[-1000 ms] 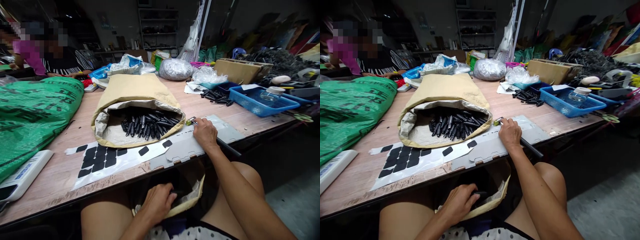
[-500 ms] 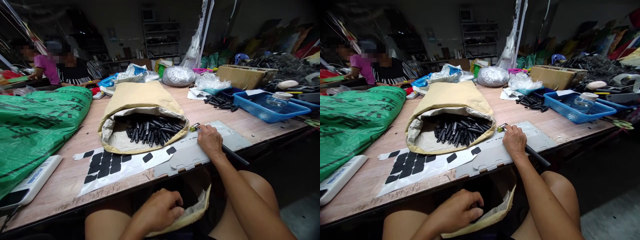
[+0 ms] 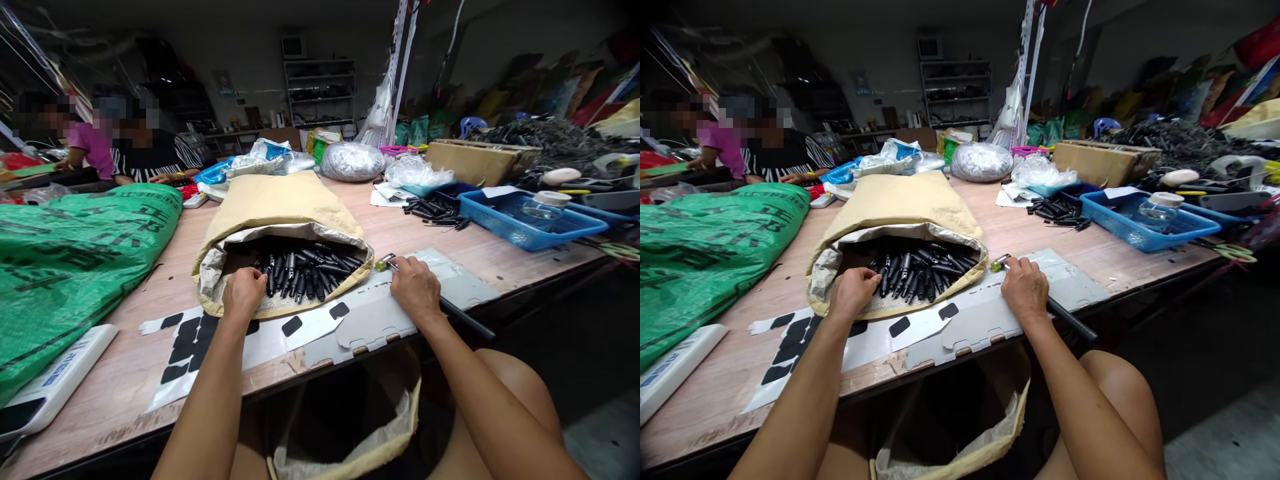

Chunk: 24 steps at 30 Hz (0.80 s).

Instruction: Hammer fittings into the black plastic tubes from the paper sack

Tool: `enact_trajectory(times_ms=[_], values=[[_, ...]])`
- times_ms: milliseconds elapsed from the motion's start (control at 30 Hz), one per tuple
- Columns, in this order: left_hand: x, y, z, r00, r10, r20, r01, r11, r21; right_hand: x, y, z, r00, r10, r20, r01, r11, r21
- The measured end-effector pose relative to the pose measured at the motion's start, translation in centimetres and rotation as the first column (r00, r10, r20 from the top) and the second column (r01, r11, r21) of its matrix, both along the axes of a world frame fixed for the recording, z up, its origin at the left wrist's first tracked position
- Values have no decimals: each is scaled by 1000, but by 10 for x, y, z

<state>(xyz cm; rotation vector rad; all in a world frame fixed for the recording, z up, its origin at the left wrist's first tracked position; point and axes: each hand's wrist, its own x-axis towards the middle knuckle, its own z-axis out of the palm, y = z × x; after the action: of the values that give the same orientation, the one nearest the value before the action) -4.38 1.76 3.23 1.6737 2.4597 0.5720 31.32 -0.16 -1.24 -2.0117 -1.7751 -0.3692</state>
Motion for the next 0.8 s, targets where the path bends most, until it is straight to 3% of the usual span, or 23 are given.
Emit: enact_trajectory(times_ms=[367, 533, 567, 633, 733, 800], values=[[-3, -12, 2, 988, -33, -154, 23, 997, -68, -1, 0, 0, 1000, -4, 11, 4, 1000, 6], [-4, -33, 8, 997, -5, -82, 9, 999, 48, -1, 0, -2, 1000, -8, 9, 8, 1000, 15], [-2, -39, 9, 999, -36, -25, 38, 994, 100, -1, 1, -2, 1000, -8, 8, 8, 1000, 13], [6, -54, 9, 970, -218, 105, 195, 961, 196, -1, 1, -1, 1000, -8, 8, 8, 1000, 9], [28, -72, 2, 797, -564, 218, 515, 822, 245, -1, 0, 0, 1000, -9, 5, 9, 1000, 8], [44, -80, -5, 720, -656, 227, 616, 755, 227, -1, 0, 0, 1000, -11, 3, 11, 1000, 5]])
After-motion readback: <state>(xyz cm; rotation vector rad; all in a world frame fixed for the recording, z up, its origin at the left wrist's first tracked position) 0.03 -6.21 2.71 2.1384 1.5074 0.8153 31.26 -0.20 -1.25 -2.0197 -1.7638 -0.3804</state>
